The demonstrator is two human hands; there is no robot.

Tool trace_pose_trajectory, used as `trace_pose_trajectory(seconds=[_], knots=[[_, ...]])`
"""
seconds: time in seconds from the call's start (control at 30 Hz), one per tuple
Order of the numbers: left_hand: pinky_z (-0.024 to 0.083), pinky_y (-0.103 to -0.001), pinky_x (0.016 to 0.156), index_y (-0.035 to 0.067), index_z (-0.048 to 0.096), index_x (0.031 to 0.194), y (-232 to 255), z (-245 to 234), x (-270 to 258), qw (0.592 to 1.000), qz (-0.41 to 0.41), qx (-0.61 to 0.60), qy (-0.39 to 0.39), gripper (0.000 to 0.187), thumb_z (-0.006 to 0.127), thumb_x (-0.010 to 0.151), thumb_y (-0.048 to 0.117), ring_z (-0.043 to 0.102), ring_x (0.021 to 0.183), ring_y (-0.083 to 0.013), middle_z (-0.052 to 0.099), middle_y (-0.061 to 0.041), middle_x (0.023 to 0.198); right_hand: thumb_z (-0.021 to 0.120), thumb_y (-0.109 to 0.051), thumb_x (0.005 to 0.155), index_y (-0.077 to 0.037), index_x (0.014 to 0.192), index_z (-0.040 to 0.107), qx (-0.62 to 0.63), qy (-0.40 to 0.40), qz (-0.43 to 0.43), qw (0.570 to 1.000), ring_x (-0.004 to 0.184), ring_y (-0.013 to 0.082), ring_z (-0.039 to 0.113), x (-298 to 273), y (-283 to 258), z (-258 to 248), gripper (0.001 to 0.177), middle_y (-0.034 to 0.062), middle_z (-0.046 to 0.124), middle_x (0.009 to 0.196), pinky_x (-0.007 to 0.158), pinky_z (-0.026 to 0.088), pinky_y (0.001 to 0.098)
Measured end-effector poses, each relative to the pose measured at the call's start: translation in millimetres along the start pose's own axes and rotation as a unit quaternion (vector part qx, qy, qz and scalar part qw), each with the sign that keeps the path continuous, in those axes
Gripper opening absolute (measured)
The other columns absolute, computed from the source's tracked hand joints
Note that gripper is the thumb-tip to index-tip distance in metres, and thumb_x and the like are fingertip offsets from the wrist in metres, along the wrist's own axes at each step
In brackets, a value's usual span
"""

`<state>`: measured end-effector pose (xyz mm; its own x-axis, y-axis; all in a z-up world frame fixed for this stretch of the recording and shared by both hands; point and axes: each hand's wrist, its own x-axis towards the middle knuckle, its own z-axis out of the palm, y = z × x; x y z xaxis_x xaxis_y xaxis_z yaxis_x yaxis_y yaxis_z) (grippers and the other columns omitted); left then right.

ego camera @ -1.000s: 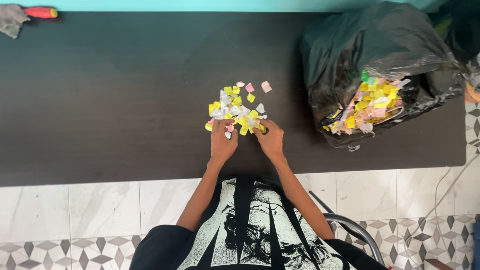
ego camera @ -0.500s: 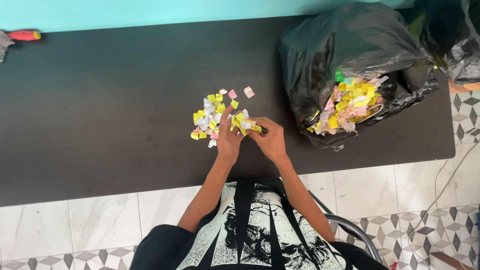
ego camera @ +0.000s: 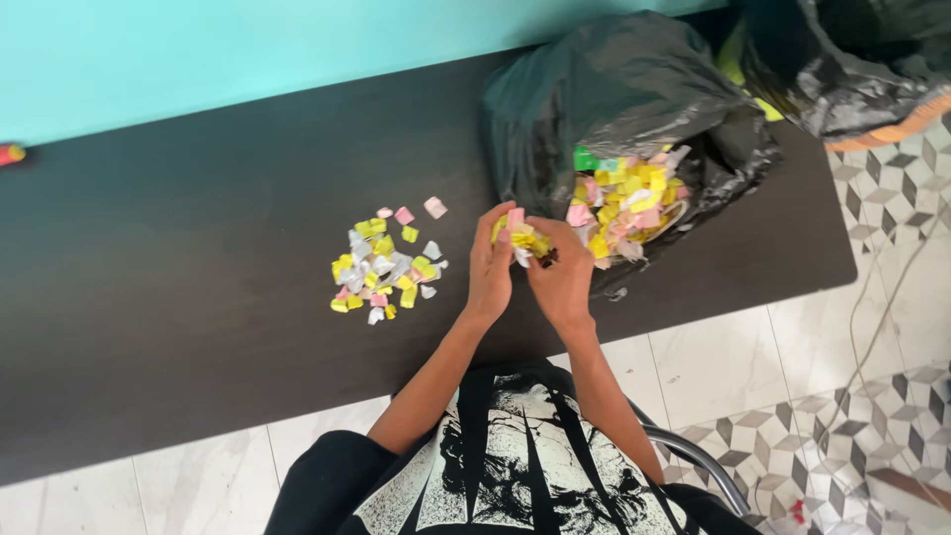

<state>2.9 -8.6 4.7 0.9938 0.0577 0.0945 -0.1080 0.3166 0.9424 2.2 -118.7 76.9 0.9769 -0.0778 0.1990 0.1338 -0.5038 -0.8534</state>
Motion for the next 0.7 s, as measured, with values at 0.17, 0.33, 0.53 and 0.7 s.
trace_pose_trajectory(seconds=[0.17, 0.33, 0.53, 0.7], knots=[[0.050, -0.029, 0.100, 0.005, 0.040, 0.149, 5.1, 44.1, 12.5, 0.997, 0.003, -0.059, -0.057, 0.065, 0.072, 0.097, 0.028, 0.057, 0.118, -0.0141, 0.054, -0.009, 0.135, 0.077, 0.006, 0.077, -0.002, 0.110, 0.072, -0.030, 0.062, -0.078, 0.995, 0.104, 0.0322, 0.071, 12.1, 20.2, -32.7, 0.034, 0.0147, 0.073, 0.113, 0.091, 0.056, 0.0379], [0.052, -0.030, 0.095, 0.002, 0.054, 0.137, -1.5, 90.7, 23.1, 0.993, 0.006, 0.119, -0.002, 0.043, 0.070, 0.100, 0.016, 0.062, 0.112, -0.0162, 0.060, -0.012, 0.129, 0.071, 0.009, 0.083, -0.001, 0.109, 0.074, -0.053, 0.080, -0.052, 0.994, 0.104, 0.0306, 0.073, 19.3, 34.4, -55.4, 0.029, 0.0127, 0.074, 0.113, 0.092, 0.057, 0.0372], [0.051, -0.031, 0.090, 0.002, 0.056, 0.128, -16.0, 136.4, 26.0, 0.992, 0.012, 0.124, 0.033, 0.026, 0.057, 0.107, 0.017, 0.061, 0.104, -0.0172, 0.058, -0.011, 0.120, 0.073, 0.008, 0.082, -0.001, 0.114, 0.073, -0.023, 0.097, -0.002, 0.995, 0.103, 0.0269, 0.073, 29.3, 44.3, -85.6, 0.033, 0.0123, 0.072, 0.116, 0.086, 0.059, 0.0341], [0.047, -0.030, 0.095, 0.001, 0.054, 0.126, -23.7, 156.1, 29.7, 0.996, -0.018, 0.075, 0.044, 0.026, 0.055, 0.108, 0.021, 0.058, 0.108, -0.0156, 0.060, -0.010, 0.116, 0.066, 0.013, 0.081, 0.001, 0.121, 0.070, 0.072, 0.034, 0.017, 0.997, 0.107, 0.0204, 0.071, 36.6, 49.9, -117.5, 0.042, 0.0128, 0.067, 0.123, 0.082, 0.063, 0.0284]])
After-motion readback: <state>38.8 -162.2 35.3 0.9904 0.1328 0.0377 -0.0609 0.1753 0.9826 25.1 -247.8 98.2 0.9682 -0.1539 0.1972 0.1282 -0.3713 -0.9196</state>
